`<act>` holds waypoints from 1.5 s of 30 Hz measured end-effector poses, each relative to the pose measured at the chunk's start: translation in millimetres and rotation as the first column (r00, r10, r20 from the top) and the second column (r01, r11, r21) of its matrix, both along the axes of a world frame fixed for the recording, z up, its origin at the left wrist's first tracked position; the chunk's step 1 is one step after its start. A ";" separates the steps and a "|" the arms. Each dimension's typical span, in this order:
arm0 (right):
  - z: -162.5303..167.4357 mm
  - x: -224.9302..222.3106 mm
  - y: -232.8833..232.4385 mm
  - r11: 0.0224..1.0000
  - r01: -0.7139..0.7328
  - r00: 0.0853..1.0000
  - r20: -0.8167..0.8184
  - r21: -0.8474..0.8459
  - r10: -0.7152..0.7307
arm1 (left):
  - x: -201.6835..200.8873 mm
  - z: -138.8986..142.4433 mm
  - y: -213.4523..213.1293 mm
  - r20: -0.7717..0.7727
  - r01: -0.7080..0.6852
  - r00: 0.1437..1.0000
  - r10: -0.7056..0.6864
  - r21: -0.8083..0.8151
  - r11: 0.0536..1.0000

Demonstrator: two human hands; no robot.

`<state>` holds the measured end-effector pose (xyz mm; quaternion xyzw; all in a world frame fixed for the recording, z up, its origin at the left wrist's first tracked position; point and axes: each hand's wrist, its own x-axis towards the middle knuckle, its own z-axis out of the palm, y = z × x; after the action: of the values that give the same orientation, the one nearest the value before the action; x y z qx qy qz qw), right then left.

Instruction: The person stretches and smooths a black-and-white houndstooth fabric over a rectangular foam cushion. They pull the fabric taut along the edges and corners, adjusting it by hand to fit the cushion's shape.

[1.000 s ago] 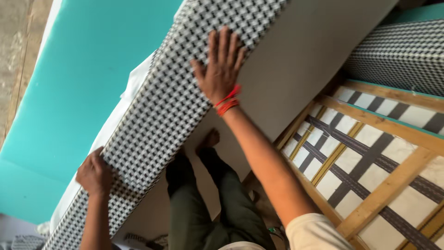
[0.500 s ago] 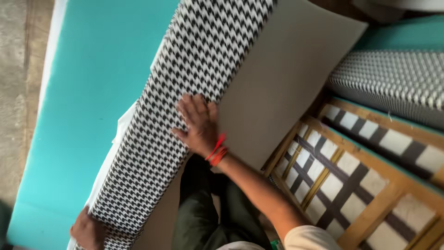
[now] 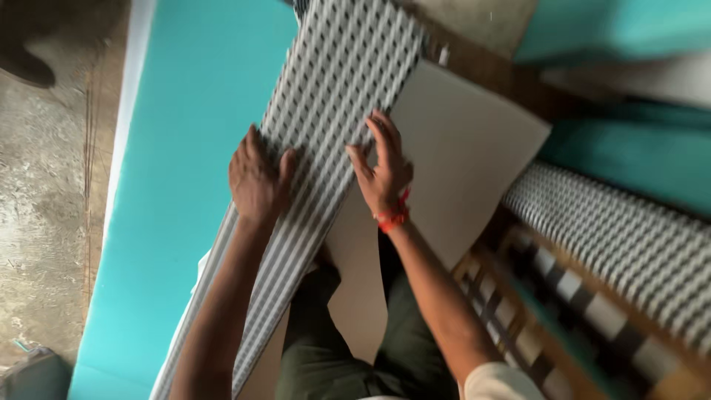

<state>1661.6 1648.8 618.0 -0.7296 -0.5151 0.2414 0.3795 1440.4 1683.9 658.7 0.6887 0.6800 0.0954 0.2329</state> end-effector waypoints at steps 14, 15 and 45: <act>-51.9 139.0 121.8 0.871 0.116 0.021 -0.876 -0.477 -0.482 | 52.3 -17.5 77.6 -0.059 -0.006 0.998 0.005 -0.003 1.000; -48.0 141.0 122.6 0.865 0.046 -0.109 -0.864 -0.499 -0.492 | 53.2 -15.7 80.1 -0.058 -0.014 0.998 0.013 -0.012 1.000; -52.2 206.3 162.5 0.700 -0.424 -0.080 -0.746 -0.575 -0.661 | 86.1 -28.2 202.6 0.111 0.054 0.994 -0.007 -0.429 0.902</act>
<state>1867.9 1811.4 565.9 -0.4331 0.1507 0.8200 0.3427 1526.5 1886.4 630.5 0.6246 0.6600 -0.0243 0.4167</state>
